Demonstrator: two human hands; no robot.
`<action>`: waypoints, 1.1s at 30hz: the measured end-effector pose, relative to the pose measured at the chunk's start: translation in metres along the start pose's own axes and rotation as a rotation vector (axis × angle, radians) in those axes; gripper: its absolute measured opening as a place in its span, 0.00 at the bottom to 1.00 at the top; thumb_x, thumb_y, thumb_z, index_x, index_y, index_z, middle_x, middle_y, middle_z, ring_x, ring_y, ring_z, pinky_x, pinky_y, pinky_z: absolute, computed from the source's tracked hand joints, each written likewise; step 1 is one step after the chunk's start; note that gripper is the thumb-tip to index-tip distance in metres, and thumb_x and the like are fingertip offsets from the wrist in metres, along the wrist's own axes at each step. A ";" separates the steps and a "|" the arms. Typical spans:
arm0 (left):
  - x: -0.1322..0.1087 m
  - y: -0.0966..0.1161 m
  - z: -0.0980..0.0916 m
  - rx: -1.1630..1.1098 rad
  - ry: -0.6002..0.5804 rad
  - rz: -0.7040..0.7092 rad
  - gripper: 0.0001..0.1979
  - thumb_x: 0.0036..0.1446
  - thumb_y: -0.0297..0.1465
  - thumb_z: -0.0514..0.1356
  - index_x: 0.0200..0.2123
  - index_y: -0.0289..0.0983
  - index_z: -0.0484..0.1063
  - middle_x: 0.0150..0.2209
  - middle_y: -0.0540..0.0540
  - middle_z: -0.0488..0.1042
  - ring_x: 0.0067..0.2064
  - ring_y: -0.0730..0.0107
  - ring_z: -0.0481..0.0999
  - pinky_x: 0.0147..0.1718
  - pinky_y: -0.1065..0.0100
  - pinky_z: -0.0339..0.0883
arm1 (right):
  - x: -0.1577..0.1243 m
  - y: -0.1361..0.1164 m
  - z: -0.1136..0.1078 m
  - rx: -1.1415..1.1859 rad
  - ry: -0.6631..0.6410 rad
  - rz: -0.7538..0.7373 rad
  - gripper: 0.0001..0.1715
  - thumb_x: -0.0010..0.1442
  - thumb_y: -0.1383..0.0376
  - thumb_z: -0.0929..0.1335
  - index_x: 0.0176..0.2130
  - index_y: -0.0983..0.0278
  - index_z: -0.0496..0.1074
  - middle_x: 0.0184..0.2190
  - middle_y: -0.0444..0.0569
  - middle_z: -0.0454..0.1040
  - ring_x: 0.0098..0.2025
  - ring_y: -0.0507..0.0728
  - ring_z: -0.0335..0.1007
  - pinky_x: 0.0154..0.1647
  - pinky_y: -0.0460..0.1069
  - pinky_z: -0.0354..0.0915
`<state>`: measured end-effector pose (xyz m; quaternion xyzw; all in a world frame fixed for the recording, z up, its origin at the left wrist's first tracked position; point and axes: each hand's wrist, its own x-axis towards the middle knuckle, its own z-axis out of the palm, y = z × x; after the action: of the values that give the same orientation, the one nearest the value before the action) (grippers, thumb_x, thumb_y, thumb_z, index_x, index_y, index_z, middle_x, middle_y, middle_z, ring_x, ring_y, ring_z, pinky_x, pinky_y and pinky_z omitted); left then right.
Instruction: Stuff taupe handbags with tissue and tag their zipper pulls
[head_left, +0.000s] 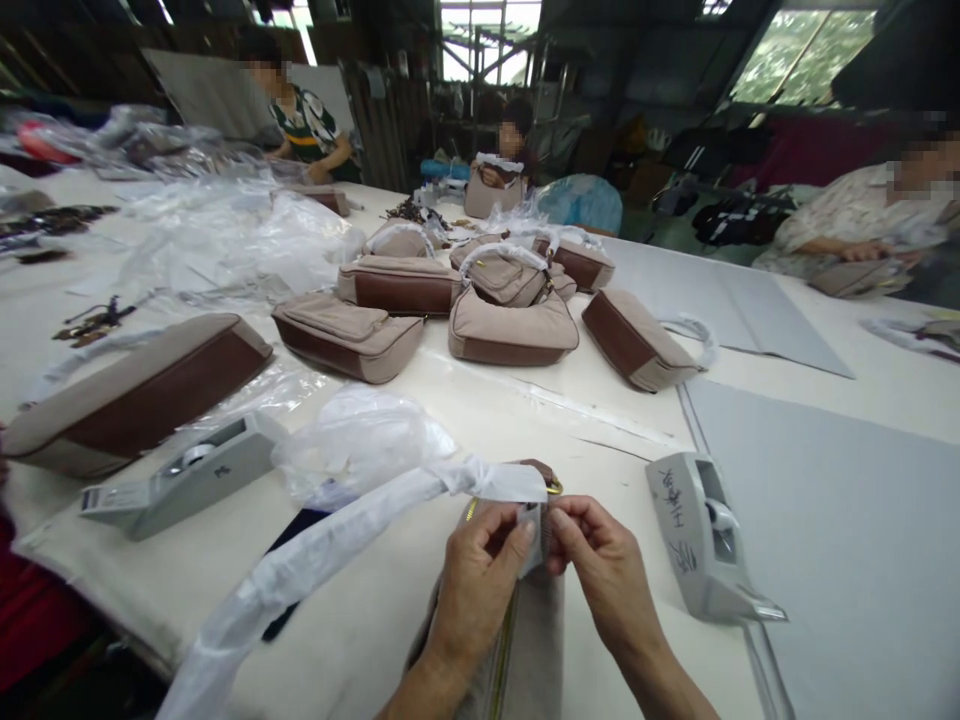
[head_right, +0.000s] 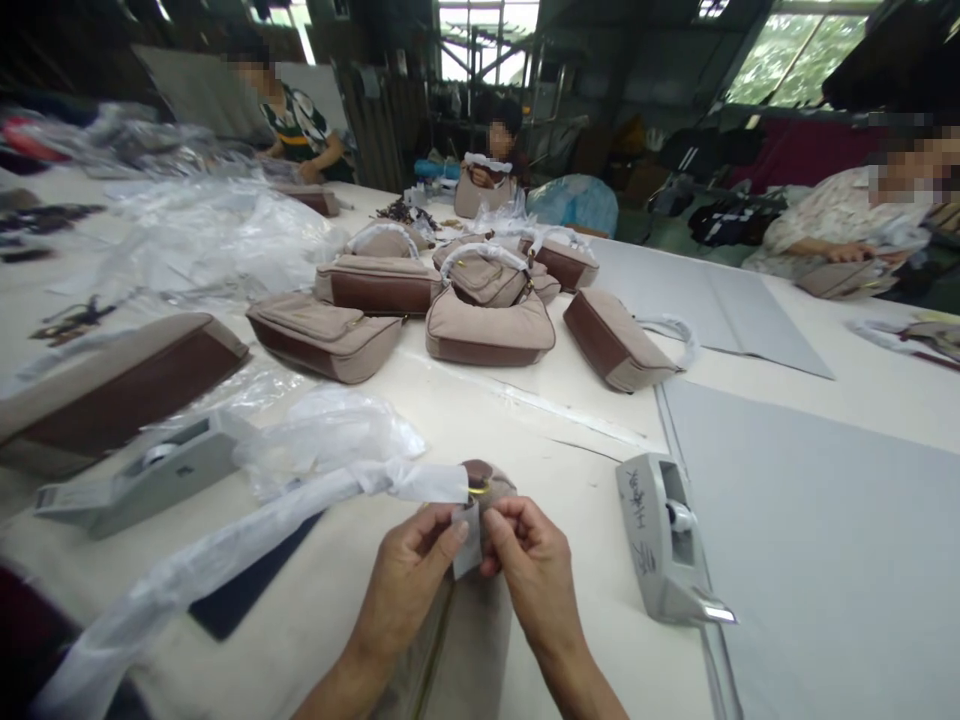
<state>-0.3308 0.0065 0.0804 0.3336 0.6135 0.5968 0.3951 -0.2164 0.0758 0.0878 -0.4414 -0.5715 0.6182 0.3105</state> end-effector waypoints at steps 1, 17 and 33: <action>0.000 -0.001 0.000 -0.019 0.009 -0.008 0.11 0.57 0.36 0.58 0.36 0.36 0.76 0.31 0.48 0.75 0.34 0.67 0.72 0.36 0.70 0.65 | 0.002 -0.002 0.000 0.022 0.005 0.020 0.19 0.54 0.52 0.69 0.32 0.66 0.70 0.17 0.39 0.66 0.18 0.49 0.64 0.21 0.44 0.63; 0.007 -0.008 0.007 -0.142 0.193 -0.029 0.12 0.55 0.38 0.60 0.31 0.35 0.74 0.31 0.47 0.77 0.34 0.68 0.74 0.36 0.71 0.67 | 0.014 0.000 0.012 0.022 -0.040 -0.001 0.18 0.54 0.52 0.69 0.28 0.65 0.69 0.15 0.40 0.65 0.17 0.49 0.61 0.21 0.44 0.59; 0.027 0.005 0.009 -0.294 0.134 -0.065 0.10 0.54 0.35 0.57 0.28 0.34 0.69 0.23 0.53 0.65 0.24 0.77 0.61 0.23 0.75 0.56 | 0.047 0.001 0.036 -0.286 0.202 -0.393 0.17 0.61 0.52 0.62 0.35 0.64 0.67 0.29 0.44 0.71 0.30 0.53 0.66 0.33 0.47 0.63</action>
<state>-0.3360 0.0351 0.0834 0.2116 0.5550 0.6881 0.4169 -0.2681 0.1019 0.0767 -0.4206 -0.6940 0.4118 0.4146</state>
